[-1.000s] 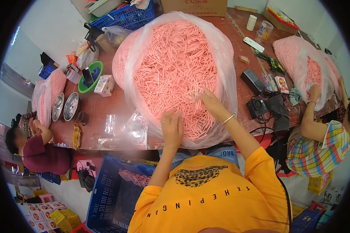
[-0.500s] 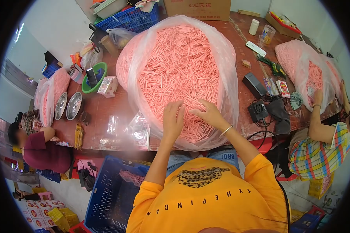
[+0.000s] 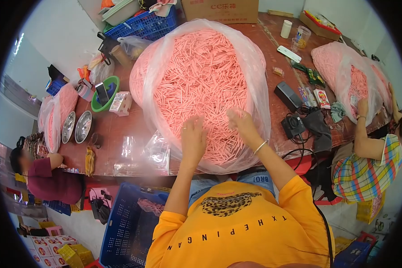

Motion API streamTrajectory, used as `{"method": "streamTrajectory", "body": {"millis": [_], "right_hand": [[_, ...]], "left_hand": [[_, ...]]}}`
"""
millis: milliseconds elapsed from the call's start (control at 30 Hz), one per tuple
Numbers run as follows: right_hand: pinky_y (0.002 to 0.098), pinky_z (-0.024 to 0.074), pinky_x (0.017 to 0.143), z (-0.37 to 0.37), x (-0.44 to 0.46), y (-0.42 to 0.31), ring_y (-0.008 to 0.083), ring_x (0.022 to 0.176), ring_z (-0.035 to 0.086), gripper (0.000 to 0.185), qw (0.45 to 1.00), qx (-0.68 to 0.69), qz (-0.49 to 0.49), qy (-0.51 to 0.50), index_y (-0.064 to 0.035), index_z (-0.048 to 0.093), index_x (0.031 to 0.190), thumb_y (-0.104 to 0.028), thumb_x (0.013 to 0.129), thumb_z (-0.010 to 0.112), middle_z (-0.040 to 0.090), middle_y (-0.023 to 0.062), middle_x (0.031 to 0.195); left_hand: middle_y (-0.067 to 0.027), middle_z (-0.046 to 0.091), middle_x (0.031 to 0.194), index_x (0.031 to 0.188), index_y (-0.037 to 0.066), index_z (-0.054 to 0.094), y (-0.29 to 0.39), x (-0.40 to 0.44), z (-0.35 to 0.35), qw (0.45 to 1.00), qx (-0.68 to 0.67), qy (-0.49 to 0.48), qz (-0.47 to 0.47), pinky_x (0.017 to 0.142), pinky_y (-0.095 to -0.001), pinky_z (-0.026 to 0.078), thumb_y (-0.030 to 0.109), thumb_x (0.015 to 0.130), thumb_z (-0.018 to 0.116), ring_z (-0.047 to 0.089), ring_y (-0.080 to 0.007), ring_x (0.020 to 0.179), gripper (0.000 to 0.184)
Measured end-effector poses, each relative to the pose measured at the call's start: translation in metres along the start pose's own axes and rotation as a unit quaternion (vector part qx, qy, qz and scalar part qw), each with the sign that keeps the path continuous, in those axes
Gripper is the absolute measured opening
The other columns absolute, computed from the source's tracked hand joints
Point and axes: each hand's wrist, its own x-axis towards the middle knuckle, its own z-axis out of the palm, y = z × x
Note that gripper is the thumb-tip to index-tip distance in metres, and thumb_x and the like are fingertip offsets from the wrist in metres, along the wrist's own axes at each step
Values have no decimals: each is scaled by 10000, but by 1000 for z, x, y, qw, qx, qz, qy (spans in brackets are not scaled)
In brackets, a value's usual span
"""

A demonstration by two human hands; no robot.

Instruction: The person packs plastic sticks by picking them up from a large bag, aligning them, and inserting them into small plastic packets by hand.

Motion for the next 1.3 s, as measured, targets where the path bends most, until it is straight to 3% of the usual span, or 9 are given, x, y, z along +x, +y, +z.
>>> {"method": "streamTrajectory", "body": {"millis": [67,267,467,667,767,867,967,1067,1300], "right_hand": [[304,440,667,0,6,-3,123,543,389,376,993,115,1,9,-112,450,725,-330,1027,497,386,-25,607],[314,454,793,18,7,-9,130,586,448,469,981,176,-78,15,-123,436,707,-435,1052,383,455,10,585],[279,465,758,32,-7,-12,125,631,486,395,991,109,-71,-6,-106,481,754,-371,1045,441,484,18,618],[231,438,678,25,-10,7,76,665,489,208,998,56,-31,-25,-45,585,891,-217,1003,550,518,-3,689],[229,433,640,15,-12,29,55,694,502,151,996,-50,-68,-9,-21,605,958,-167,979,579,549,-4,725],[245,444,626,9,-14,52,50,714,517,121,992,-105,-69,-22,-11,606,1003,-118,946,600,576,2,763],[275,466,643,8,-17,69,83,738,552,134,983,-137,-118,-15,-6,601,1025,-72,910,598,619,33,808],[301,486,677,3,-18,68,130,767,589,165,967,-186,-176,6,-4,597,1045,-52,888,585,649,82,843],[308,488,655,14,-21,54,176,733,600,133,965,-184,-184,30,-2,587,1022,-97,937,553,631,112,811]], "left_hand": [[-180,624,1065,1230,9,584,10,1,3,998,-36,57,-12,944,-448,443,83,920,579,577,-363,1051,318],[-164,660,1053,1165,-17,612,46,-14,19,918,-320,-47,-231,815,-343,505,97,941,585,644,-211,940,252],[-159,656,872,1011,0,633,39,-16,41,936,-231,-121,-236,625,-336,501,94,930,589,636,-223,752,131],[-174,624,867,975,11,636,27,-16,28,990,-28,-105,-92,697,-396,483,75,931,572,604,-315,794,101],[-189,631,1002,1088,20,636,26,-9,0,991,-75,-37,-108,814,-430,479,77,934,562,609,-339,939,181],[-190,594,1194,1252,26,567,35,3,-4,995,-92,27,-15,958,-454,447,102,918,578,557,-373,1139,342],[-164,483,1415,1378,25,471,47,3,8,981,44,-157,101,1110,-506,323,116,917,580,435,-349,1332,482],[-176,419,1477,1424,31,416,44,-12,21,983,-18,-156,98,1159,-537,224,100,934,547,347,-360,1403,512],[-174,433,1467,1418,44,440,49,-14,14,989,13,-129,76,1146,-522,251,118,951,541,372,-349,1388,483]]}}
